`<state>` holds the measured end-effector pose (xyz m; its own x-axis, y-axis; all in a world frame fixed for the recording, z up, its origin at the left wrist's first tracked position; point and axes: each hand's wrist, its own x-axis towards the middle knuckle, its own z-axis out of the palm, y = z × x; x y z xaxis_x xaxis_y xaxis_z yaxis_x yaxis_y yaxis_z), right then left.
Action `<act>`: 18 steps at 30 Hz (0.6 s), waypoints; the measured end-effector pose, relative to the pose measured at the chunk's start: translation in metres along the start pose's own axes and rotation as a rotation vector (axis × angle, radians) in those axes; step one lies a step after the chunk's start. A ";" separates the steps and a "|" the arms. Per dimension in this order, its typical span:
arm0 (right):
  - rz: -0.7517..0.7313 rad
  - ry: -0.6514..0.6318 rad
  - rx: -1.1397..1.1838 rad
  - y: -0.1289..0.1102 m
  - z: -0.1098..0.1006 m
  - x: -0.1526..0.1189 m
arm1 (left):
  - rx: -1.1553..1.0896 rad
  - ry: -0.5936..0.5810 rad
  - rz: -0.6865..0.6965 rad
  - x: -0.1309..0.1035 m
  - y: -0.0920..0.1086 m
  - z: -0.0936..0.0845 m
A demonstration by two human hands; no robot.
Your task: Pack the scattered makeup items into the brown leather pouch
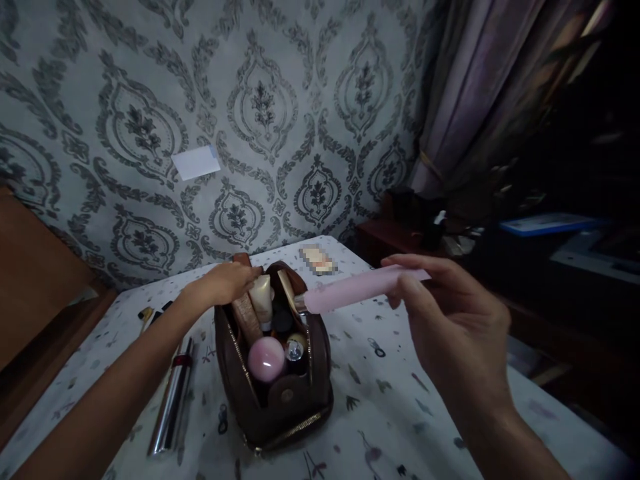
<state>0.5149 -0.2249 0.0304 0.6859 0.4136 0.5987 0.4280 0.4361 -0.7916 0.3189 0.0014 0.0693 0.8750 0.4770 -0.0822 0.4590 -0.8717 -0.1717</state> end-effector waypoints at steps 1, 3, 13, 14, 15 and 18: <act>0.023 0.020 0.001 0.000 -0.005 -0.001 | 0.000 -0.007 0.006 -0.001 -0.001 0.001; 0.066 0.059 0.000 0.000 -0.012 -0.005 | -0.002 -0.017 0.021 -0.004 -0.003 0.001; 0.136 0.178 -0.069 -0.014 -0.026 -0.015 | -0.009 -0.044 0.040 -0.008 -0.003 -0.005; 0.139 0.180 -0.071 -0.016 -0.026 -0.016 | -0.009 -0.046 0.039 -0.007 -0.003 -0.005; 0.142 0.183 -0.070 -0.017 -0.027 -0.017 | -0.009 -0.045 0.037 -0.007 -0.003 -0.005; 0.150 0.188 -0.057 -0.019 -0.028 -0.018 | -0.017 -0.033 0.020 -0.005 -0.005 -0.003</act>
<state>0.5112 -0.2624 0.0313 0.8395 0.3124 0.4446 0.3417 0.3326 -0.8790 0.3126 0.0026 0.0734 0.8788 0.4624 -0.1179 0.4440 -0.8829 -0.1528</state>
